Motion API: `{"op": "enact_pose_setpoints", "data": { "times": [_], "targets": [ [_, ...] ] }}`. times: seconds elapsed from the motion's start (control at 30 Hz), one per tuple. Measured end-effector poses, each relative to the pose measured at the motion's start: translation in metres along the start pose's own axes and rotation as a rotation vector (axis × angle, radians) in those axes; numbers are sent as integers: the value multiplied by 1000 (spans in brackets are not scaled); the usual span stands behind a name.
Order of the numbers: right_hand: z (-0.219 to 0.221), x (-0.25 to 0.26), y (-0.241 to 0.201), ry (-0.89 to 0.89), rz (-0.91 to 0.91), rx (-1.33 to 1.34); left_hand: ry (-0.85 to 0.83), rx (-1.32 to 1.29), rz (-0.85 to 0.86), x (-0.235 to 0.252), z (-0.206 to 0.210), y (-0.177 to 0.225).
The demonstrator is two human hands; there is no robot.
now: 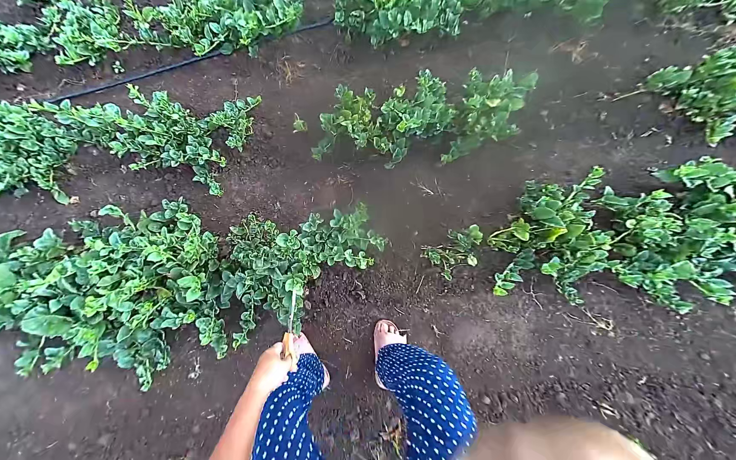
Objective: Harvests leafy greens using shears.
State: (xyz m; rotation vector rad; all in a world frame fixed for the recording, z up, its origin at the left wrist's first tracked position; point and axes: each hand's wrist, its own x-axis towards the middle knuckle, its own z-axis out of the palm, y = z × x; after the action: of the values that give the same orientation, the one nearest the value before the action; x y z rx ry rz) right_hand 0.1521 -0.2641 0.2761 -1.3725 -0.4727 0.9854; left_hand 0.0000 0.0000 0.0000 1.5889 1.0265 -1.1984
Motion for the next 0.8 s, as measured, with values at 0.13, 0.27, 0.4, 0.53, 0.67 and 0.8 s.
{"op": "enact_pose_setpoints", "data": {
  "times": [0.13, 0.27, 0.4, 0.53, 0.67, 0.8],
  "targets": [
    [-99, 66, 214, 37, 286, -207, -187, 99, 73, 99, 14, 22],
    [-186, 143, 370, 209, 639, -523, -292, -63, 81, 193, 50, 35],
    [-224, 206, 479, 228, 696, -730, -276, -329, 61, 268, 84, 38],
    [-228, 242, 547, -14, 869, -822, -226, -512, 85, 311, 105, 28],
    [-203, 231, 566, 16, 1032, -442, -221, -512, 90, 325, 114, 10],
    [-169, 212, 567, 164, 1035, -152, -227, -494, 91, 321, 106, -3]
  ]
}}
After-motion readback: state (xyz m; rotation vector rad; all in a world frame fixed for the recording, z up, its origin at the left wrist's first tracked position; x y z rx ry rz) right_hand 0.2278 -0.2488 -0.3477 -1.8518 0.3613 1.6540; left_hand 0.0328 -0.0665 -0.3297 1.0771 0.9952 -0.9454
